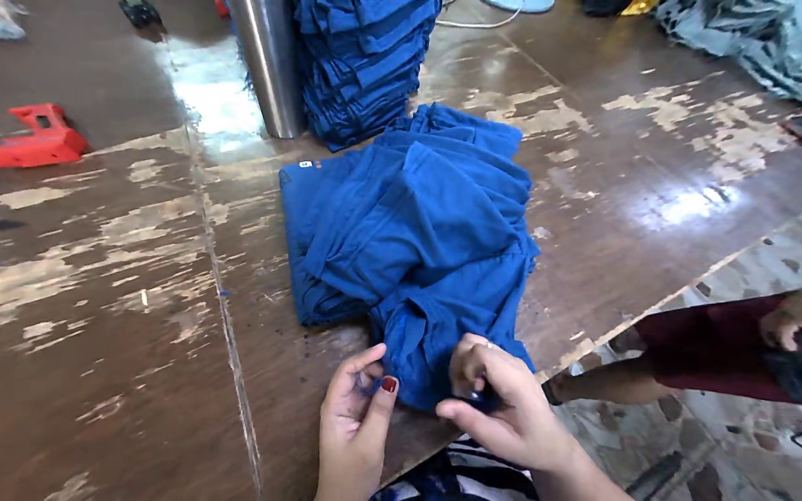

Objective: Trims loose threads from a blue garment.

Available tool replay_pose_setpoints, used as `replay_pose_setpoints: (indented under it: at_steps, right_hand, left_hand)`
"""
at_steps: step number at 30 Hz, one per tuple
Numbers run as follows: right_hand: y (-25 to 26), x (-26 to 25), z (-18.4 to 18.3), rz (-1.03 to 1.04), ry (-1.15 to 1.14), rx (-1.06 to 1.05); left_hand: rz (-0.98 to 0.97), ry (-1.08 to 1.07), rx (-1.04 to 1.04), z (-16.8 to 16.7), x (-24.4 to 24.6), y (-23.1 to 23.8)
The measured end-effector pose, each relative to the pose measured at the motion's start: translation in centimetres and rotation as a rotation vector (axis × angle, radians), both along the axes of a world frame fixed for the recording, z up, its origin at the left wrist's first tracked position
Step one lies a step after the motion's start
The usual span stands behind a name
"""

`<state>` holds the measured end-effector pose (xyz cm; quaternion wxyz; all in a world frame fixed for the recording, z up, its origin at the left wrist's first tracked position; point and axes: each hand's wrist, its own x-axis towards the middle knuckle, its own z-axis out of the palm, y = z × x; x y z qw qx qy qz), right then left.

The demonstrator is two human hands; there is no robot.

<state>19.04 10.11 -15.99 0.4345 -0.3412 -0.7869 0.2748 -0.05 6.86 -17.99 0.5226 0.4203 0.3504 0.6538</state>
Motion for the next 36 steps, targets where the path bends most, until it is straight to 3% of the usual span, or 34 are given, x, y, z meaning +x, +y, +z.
replay_pose_setpoints:
  at_steps: [3, 8, 15, 29, 36]
  right_hand:
    - [0.3, 0.8, -0.4, -0.044, -0.291, 0.023]
    - [0.1, -0.6, -0.2, -0.093, -0.422, 0.116]
    - [0.1, -0.9, -0.3, -0.107, -0.376, 0.069]
    - [-1.3, -0.7, 0.5, -0.200, -0.482, 0.053]
    - [-0.6, 0.1, 1.6, -0.221, -0.347, -0.004]
  left_hand:
    - [-0.017, -0.097, -0.057, -0.1, -0.1, 0.1]
    - [-0.025, -0.091, -0.046, 0.1, 0.3, 0.0]
    - [0.016, -0.012, -0.018, 0.0, 0.5, 0.0]
    - [0.138, 0.355, 0.138, -0.1, 0.9, -0.3]
    - [0.112, 0.306, 0.182, -0.4, 0.6, -0.4]
